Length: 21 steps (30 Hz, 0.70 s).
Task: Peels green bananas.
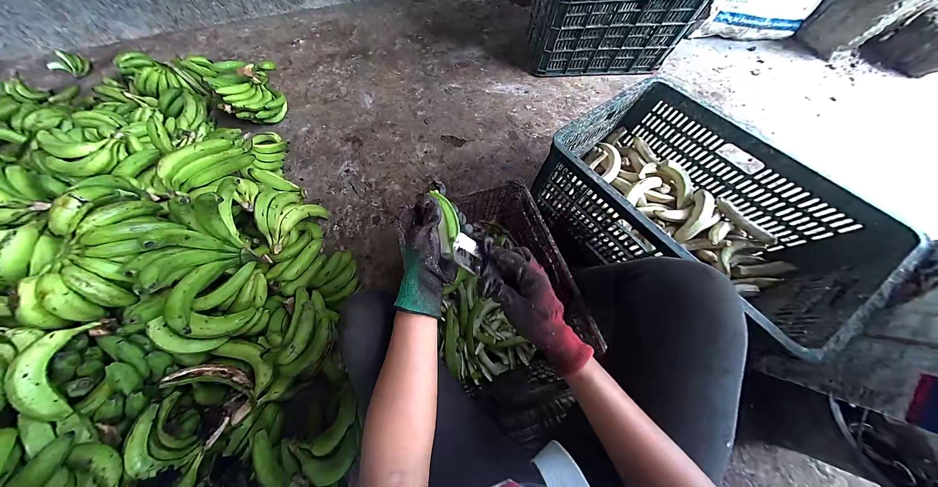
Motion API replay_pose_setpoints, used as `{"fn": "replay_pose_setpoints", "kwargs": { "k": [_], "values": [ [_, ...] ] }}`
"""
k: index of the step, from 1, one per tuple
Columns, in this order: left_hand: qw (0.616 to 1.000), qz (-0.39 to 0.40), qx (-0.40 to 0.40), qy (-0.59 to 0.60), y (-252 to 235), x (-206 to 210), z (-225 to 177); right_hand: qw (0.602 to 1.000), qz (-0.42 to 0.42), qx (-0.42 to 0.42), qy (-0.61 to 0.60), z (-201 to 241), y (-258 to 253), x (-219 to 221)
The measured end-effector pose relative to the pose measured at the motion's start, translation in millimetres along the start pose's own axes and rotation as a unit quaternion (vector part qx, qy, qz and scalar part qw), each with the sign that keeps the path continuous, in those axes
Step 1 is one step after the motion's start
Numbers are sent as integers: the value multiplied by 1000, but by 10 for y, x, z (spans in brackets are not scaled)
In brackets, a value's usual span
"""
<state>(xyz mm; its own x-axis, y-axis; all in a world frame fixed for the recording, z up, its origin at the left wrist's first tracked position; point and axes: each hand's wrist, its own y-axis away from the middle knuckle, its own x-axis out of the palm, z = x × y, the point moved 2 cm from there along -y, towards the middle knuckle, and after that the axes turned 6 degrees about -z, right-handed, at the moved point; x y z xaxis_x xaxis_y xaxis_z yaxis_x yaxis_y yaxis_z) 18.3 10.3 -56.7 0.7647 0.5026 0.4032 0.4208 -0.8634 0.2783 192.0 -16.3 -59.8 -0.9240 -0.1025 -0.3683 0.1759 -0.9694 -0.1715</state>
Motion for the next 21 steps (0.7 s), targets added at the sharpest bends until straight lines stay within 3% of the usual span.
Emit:
{"fn": "replay_pose_setpoints", "kwargs": {
  "k": [4,7,9,14,19,21],
  "values": [
    [998,59,-11,23,40,11,61,982,-15,-58,180,67,-283,-23],
    [979,125,-97,129,85,62,51,959,-35,-94,264,147,-642,-94],
    [960,119,-171,186,124,146,25,951,-44,-104,288,42,-834,-91],
    [956,187,-124,189,87,108,-82,961,-48,-126,240,165,-928,-77],
    [967,176,-131,125,147,77,-101,999,-23,22,27,-4,-759,-277],
    [969,163,-145,119,135,181,-4,999,-26,2,-21,137,-761,-148]
  ]
}}
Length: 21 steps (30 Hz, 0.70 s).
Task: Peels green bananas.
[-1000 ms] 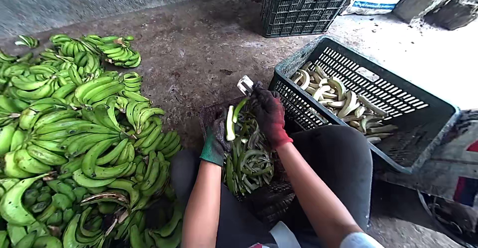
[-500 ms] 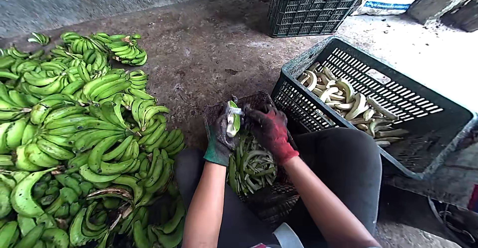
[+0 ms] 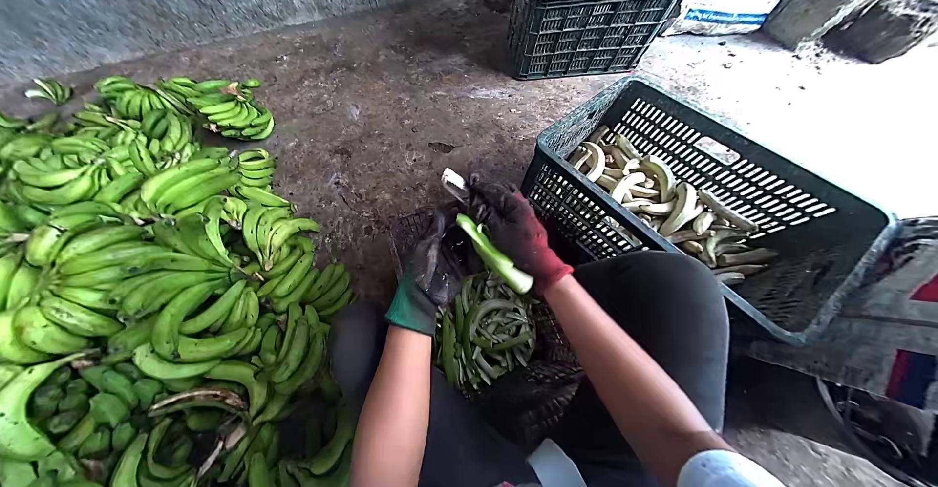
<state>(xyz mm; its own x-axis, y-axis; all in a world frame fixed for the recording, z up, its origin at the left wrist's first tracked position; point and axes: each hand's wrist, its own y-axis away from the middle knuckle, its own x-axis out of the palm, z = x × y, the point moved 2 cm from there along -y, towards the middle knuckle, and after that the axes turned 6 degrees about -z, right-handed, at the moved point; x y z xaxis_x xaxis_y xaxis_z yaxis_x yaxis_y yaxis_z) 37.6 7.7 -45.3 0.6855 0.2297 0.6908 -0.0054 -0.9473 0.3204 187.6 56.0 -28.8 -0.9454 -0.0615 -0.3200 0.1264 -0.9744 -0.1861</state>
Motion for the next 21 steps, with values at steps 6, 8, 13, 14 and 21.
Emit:
{"fn": "replay_pose_setpoints", "kwargs": {
  "k": [6,8,13,14,21],
  "values": [
    [960,-262,54,-80,-94,125,398,953,-81,291,4,-290,304,388],
    [971,-228,41,-53,-56,130,345,931,53,316,174,-267,338,353],
    [925,-178,46,-334,-64,144,482,879,149,326,314,-149,359,296],
    [911,-183,49,-367,-47,151,482,879,147,330,312,-127,337,298],
    [941,-225,108,-230,-19,72,32,944,188,67,262,-574,465,368]
  ]
}}
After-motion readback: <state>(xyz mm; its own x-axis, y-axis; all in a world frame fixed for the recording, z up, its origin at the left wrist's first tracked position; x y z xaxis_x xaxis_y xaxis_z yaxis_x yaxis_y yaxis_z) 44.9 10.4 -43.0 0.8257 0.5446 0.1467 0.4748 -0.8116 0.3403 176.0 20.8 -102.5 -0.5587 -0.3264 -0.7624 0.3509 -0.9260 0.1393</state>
